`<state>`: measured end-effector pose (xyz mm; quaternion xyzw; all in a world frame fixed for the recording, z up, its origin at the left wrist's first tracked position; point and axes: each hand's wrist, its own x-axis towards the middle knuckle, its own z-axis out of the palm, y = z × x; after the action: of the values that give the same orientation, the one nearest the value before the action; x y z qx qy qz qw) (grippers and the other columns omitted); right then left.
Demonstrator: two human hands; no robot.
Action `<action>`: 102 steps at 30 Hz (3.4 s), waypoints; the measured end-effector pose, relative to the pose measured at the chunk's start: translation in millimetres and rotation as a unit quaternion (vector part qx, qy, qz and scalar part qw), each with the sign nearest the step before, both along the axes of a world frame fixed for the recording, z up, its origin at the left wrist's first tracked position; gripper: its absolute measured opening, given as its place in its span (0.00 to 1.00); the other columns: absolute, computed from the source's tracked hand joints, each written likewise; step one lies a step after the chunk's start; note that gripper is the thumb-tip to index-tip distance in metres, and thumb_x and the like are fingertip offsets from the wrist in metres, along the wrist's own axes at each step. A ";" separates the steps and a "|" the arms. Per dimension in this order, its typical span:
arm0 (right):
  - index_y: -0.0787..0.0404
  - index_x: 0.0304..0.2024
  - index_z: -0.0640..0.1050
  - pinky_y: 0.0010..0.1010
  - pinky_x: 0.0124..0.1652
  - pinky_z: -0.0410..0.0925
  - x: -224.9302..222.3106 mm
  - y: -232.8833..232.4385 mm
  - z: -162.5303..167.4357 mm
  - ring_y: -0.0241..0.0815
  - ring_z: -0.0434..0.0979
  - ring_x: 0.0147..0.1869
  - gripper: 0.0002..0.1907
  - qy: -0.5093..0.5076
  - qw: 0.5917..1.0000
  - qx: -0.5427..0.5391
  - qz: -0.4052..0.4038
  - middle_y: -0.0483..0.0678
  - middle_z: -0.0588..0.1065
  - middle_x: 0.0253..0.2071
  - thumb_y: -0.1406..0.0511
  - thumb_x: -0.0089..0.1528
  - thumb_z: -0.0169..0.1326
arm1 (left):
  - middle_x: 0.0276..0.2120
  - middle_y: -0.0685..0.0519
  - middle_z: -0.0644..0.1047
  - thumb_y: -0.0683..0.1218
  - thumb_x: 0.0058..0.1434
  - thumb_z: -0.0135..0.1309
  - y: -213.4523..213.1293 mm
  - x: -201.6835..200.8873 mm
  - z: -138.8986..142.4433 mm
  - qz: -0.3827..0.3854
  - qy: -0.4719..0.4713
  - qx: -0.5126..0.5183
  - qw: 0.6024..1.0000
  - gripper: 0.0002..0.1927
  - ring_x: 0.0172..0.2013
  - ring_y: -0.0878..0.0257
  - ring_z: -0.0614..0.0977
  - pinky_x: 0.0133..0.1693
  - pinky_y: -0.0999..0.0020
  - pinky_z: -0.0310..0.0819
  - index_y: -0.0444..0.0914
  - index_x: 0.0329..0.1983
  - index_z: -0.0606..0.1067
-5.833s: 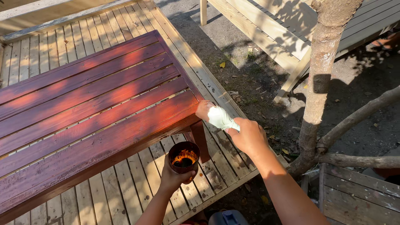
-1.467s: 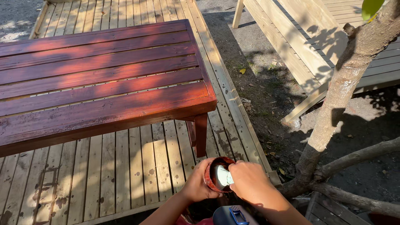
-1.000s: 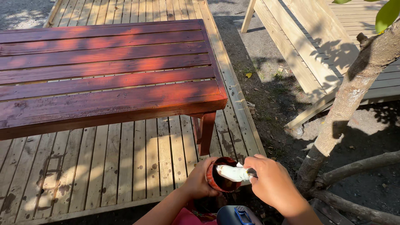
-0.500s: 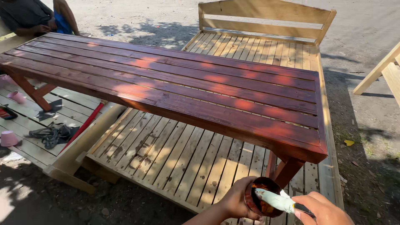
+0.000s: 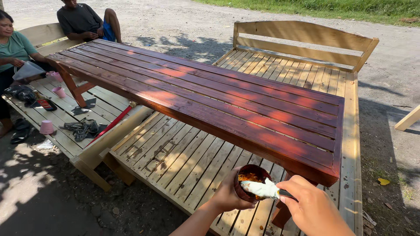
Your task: The person applies reddish-brown wood stain to a slatted wooden bench using a cloth-wrapped brush, dipping the brush into a stain container held in the other hand. They coat the bench top, edges, and legs, moving around the bench to reach different sides.
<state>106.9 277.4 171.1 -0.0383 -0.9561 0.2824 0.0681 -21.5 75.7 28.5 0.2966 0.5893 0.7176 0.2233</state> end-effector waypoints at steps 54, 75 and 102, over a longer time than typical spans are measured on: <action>0.43 0.58 0.73 0.45 0.41 0.72 -144.7 -69.3 -59.3 0.53 0.82 0.37 0.29 -0.169 0.983 0.069 -0.025 0.55 0.79 0.29 0.41 0.59 0.55 | 0.59 0.51 0.74 0.41 0.36 0.76 -119.1 -103.7 -53.5 0.177 0.018 -0.012 0.984 0.54 0.60 0.59 0.77 0.63 0.62 0.73 0.39 0.68 0.61; 0.50 0.52 0.75 0.47 0.39 0.70 -264.6 -115.9 -151.9 0.56 0.82 0.37 0.24 -0.123 0.983 0.037 -0.132 0.54 0.79 0.30 0.45 0.62 0.50 | 0.59 0.51 0.72 0.49 0.29 0.77 -110.6 -263.2 -137.0 0.302 0.001 -0.219 0.928 0.55 0.61 0.53 0.73 0.61 0.57 0.69 0.46 0.65 0.66; 0.50 0.53 0.77 0.42 0.39 0.74 -250.4 -127.9 -169.0 0.48 0.86 0.36 0.26 -0.104 0.964 0.039 -0.241 0.51 0.82 0.32 0.45 0.59 0.53 | 0.59 0.51 0.74 0.50 0.27 0.80 -163.0 -318.7 -179.6 0.188 -0.015 -0.198 0.962 0.61 0.61 0.57 0.75 0.61 0.60 0.70 0.42 0.67 0.64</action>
<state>-143.4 149.5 2.1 -0.2938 -0.9308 0.2146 0.0355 -340.1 -87.3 -151.1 0.1190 0.7614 0.6200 0.1475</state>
